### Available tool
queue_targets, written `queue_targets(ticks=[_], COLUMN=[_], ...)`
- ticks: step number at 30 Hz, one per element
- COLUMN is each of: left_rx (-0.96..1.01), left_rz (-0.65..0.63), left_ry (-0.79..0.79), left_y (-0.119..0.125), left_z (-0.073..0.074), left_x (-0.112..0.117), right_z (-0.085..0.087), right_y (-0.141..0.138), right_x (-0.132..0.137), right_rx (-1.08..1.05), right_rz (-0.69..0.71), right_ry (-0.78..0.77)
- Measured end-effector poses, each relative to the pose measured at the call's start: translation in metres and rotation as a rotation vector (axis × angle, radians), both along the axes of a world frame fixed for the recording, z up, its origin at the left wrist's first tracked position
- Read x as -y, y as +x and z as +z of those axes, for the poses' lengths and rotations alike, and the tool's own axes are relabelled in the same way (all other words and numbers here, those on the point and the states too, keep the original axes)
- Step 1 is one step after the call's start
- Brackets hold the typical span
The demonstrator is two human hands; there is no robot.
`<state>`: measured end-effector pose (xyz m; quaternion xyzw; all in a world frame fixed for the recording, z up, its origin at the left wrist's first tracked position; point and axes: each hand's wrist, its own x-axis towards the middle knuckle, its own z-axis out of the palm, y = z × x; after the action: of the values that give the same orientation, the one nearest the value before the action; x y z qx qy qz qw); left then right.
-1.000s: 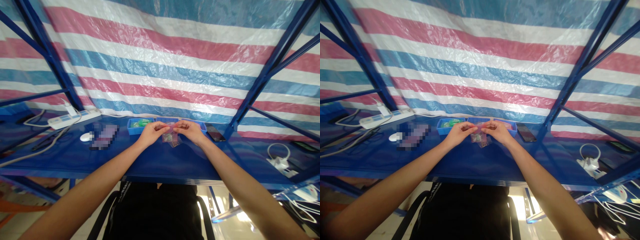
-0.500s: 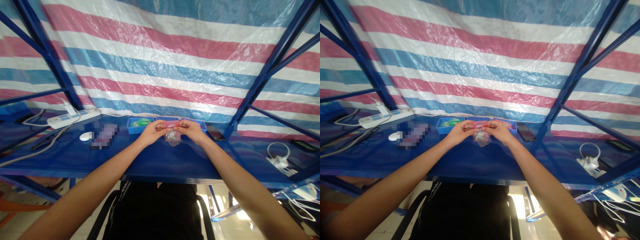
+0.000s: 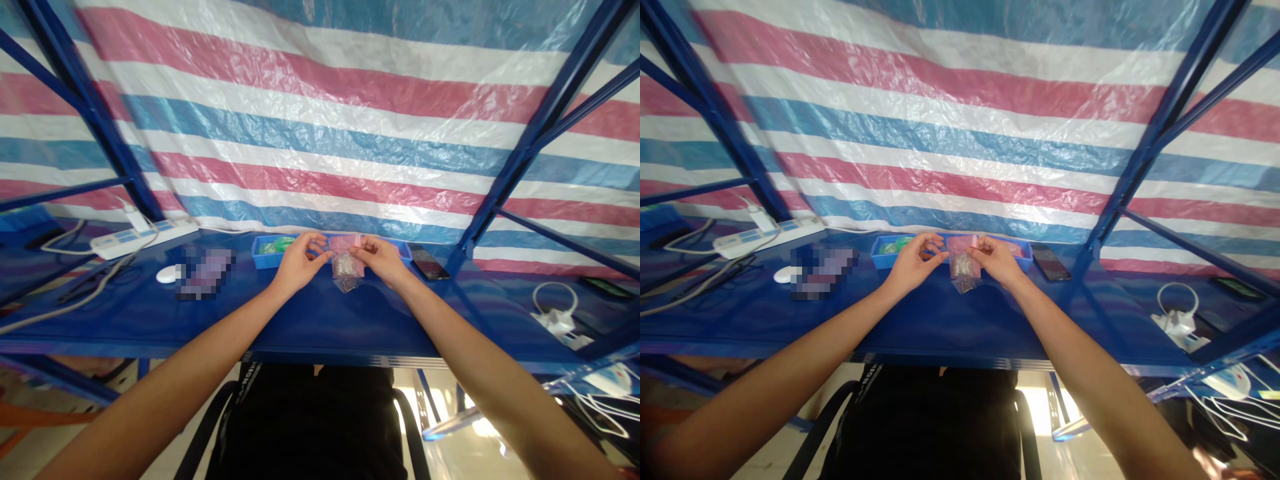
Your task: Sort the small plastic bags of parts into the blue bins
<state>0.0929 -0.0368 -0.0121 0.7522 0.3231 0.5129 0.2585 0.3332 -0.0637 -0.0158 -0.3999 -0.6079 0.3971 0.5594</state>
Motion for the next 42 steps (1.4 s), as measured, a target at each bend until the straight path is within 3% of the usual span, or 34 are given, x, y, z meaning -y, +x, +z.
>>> queue_targets(ticks=[3,7,11,19,24,27,32,38,42], left_rx=[-0.089,-0.208,-0.270,0.044,0.128,0.116,0.153,0.175,0.126], left_rz=[-0.070,-0.259,-0.200,-0.180,-0.323,-0.341,-0.248,-0.227,-0.252], left_ry=[0.040,0.015,0.035,-0.171,-0.286,-0.325,-0.219,-0.260,-0.265], left_y=[0.000,0.003,0.002,0.002,0.003,0.003,0.005,0.005,0.006], left_z=[0.002,0.004,0.004,-0.004,0.000,0.004,0.003,-0.004,-0.006], left_x=[0.007,0.018,0.017,0.001,0.004,0.006,0.003,-0.005,-0.002], right_z=[0.002,0.009,0.014,0.010,0.007,0.003,0.002,0.015,0.020], right_y=[-0.001,-0.007,-0.011,0.003,-0.004,-0.009,-0.004,0.024,0.032], right_x=[0.002,0.014,0.021,0.004,0.010,0.012,0.003,-0.006,-0.003], right_rx=[-0.037,-0.037,-0.027,-0.059,0.035,0.086,0.025,-0.182,-0.295], right_rz=[-0.046,0.171,0.266,-0.014,0.166,0.244,0.084,-0.247,-0.227], right_ry=[0.035,0.006,-0.081,0.050,0.001,-0.014,0.032,0.065,0.008])
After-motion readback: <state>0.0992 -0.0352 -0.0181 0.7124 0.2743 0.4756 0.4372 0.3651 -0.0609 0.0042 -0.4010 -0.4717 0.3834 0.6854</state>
